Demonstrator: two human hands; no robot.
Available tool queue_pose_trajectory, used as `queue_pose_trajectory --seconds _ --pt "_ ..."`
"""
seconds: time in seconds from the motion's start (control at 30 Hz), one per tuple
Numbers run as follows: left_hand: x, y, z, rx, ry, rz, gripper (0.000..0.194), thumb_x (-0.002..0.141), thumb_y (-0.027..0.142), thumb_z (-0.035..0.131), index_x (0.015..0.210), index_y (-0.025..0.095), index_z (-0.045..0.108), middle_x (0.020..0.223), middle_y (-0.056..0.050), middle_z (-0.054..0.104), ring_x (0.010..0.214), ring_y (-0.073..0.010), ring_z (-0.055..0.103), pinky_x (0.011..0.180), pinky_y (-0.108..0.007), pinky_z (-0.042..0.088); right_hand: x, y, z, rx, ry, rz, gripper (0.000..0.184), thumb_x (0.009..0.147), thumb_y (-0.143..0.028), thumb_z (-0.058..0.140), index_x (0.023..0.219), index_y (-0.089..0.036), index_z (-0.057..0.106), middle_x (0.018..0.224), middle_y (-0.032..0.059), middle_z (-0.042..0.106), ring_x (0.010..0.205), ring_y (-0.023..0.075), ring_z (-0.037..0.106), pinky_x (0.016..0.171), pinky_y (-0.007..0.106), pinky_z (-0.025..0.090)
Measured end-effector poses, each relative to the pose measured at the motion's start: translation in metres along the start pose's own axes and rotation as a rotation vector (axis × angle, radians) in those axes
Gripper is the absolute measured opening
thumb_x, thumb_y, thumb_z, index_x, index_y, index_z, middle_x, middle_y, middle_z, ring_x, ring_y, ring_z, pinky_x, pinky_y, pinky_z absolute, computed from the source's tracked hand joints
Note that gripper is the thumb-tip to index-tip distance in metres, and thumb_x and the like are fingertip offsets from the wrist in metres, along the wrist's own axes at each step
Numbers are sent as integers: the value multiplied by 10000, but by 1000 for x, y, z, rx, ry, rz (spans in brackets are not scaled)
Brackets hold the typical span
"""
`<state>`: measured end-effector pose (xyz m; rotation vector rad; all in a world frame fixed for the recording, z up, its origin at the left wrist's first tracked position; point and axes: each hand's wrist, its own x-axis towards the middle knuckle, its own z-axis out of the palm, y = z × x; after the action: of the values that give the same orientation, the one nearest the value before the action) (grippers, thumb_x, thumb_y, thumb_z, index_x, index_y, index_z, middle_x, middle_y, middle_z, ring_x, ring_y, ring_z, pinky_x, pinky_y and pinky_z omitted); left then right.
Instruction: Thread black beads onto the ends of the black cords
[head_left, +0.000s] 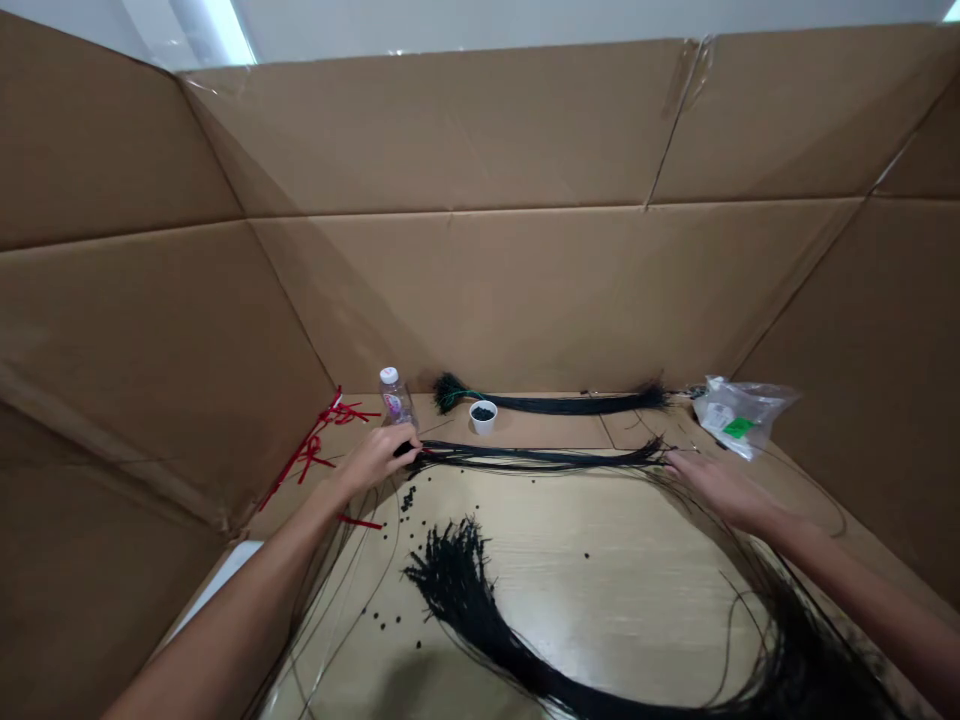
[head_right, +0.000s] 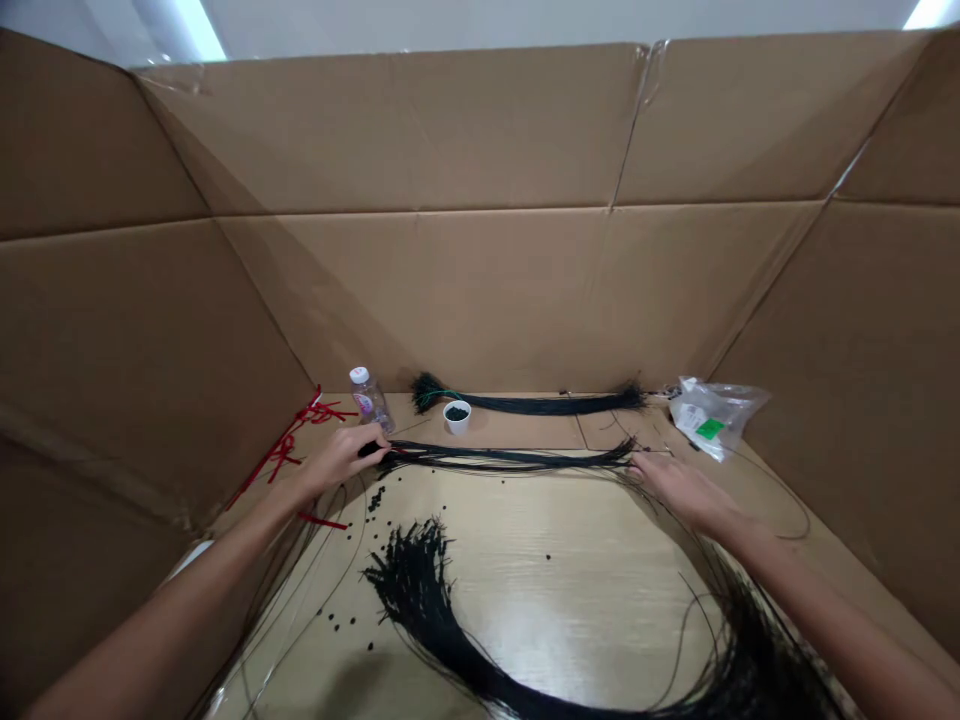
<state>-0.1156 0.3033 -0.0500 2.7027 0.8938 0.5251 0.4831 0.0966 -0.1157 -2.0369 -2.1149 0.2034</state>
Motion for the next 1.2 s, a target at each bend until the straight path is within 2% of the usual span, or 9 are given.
queue_pose_trajectory --seconds 0.27,0.37,0.53,0.67,0.83,1.03,1.2 --pt "6 -25 25 189 -73 117 318 1140 273 472 872 206 630 866 -52 661 822 -231 577 908 -363 452 34 22 22 -17 0 -55 338 1111 -443 379 916 -272 596 985 169 789 947 358 738 848 447 519" --pt "7 -29 30 237 -107 154 310 1142 221 461 887 202 636 870 -47 658 834 -225 573 950 -369 432 36 22 30 -19 -1 -63 360 1124 -450 360 945 -256 604 996 185 788 948 354 741 850 444 521" --pt "13 -30 34 299 -154 184 254 1106 106 469 963 203 655 960 -67 682 925 -246 600 991 -383 414 29 22 41 -16 0 -63 402 1168 -450 305 1177 -187 609 1076 210 789 1000 369 758 872 466 542" --pt "12 -33 40 343 -196 189 244 1053 34 502 964 203 654 976 -71 695 949 -256 606 978 -383 419 28 24 46 -32 -4 -118 385 1184 -431 316 1136 -201 621 1055 174 763 987 341 736 880 444 527" --pt "10 -33 44 390 -215 185 200 1082 77 533 980 191 662 1008 -87 710 972 -266 616 954 -386 433 31 29 52 -79 23 -204 384 1189 -381 335 1130 -207 672 1067 148 709 984 303 687 877 406 503" --pt "11 -23 38 405 -227 175 150 1119 163 562 1006 205 651 1012 -81 718 969 -259 657 940 -379 461 34 39 63 -155 143 -230 471 1181 -439 338 1050 -212 730 1023 148 685 922 316 611 791 405 465" --pt "4 -13 30 410 -222 137 115 1133 241 541 1090 211 643 1045 -102 728 982 -287 675 929 -403 484 31 32 54 -152 213 -274 509 1183 -464 336 1030 -214 752 1042 159 710 946 327 605 814 429 463"
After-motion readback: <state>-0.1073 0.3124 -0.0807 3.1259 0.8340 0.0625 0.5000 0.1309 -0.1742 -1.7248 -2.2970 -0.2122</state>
